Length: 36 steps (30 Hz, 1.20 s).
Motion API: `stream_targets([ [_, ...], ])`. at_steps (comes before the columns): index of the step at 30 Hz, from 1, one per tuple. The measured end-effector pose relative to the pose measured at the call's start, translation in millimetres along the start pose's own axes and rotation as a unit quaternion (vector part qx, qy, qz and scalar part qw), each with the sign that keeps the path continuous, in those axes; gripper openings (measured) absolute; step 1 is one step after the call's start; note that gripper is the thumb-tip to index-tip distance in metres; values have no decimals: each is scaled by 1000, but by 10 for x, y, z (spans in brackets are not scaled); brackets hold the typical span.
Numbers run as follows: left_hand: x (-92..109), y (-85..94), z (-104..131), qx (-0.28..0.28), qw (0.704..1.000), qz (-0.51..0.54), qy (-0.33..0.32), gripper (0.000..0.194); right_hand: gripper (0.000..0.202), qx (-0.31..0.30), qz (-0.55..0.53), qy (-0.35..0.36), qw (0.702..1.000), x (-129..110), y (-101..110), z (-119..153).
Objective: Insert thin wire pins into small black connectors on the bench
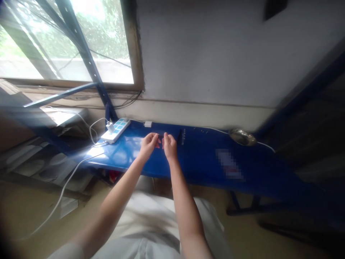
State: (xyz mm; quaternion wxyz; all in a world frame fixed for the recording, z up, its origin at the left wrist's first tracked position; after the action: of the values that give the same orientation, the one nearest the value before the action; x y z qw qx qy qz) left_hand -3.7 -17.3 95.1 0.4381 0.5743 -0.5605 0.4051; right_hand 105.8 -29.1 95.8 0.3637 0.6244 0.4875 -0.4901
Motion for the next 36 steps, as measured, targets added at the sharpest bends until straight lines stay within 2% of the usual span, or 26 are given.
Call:
stream_targets([
  [3,1,11,36,-13,1000,18,8,36,45,-5,-2,6,1000,24,4,-16],
  [9,51,41,91,9,998,41,43,34,48,-16,38,50,998,10,0,-4],
  [13,58,55,126,49,997,-61,4,32,48,-15,49,65,997,-27,-20,33],
  [16,76,53,151,83,984,-155,-21,34,49,-19,49,73,996,-58,-45,57],
  [20,88,44,164,104,978,-177,-23,38,49,-13,24,65,997,-57,-71,63],
  [26,58,60,134,85,992,-90,34,43,47,-15,-3,44,999,14,-74,39],
  [30,102,73,147,71,996,0,47,44,48,-21,-27,27,999,-38,-39,44],
  [33,145,54,173,27,995,84,46,35,49,-23,-54,17,998,-123,-14,51],
  [36,148,28,185,-16,988,143,56,43,49,-26,-68,14,997,-178,-14,56],
])
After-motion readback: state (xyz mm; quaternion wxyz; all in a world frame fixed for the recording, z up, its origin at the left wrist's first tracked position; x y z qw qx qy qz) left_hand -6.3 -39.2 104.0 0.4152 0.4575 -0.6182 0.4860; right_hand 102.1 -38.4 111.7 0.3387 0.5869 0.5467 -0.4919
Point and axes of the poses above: each hand's wrist, its own z-axis away from the middle knuckle, its own y-axis out of the back of the hand, x = y × z, the point moved 2 cm from there along -z, towards the middle knuckle, and after that the axes turned 6 degrees about -z, right-handed, at the moved point
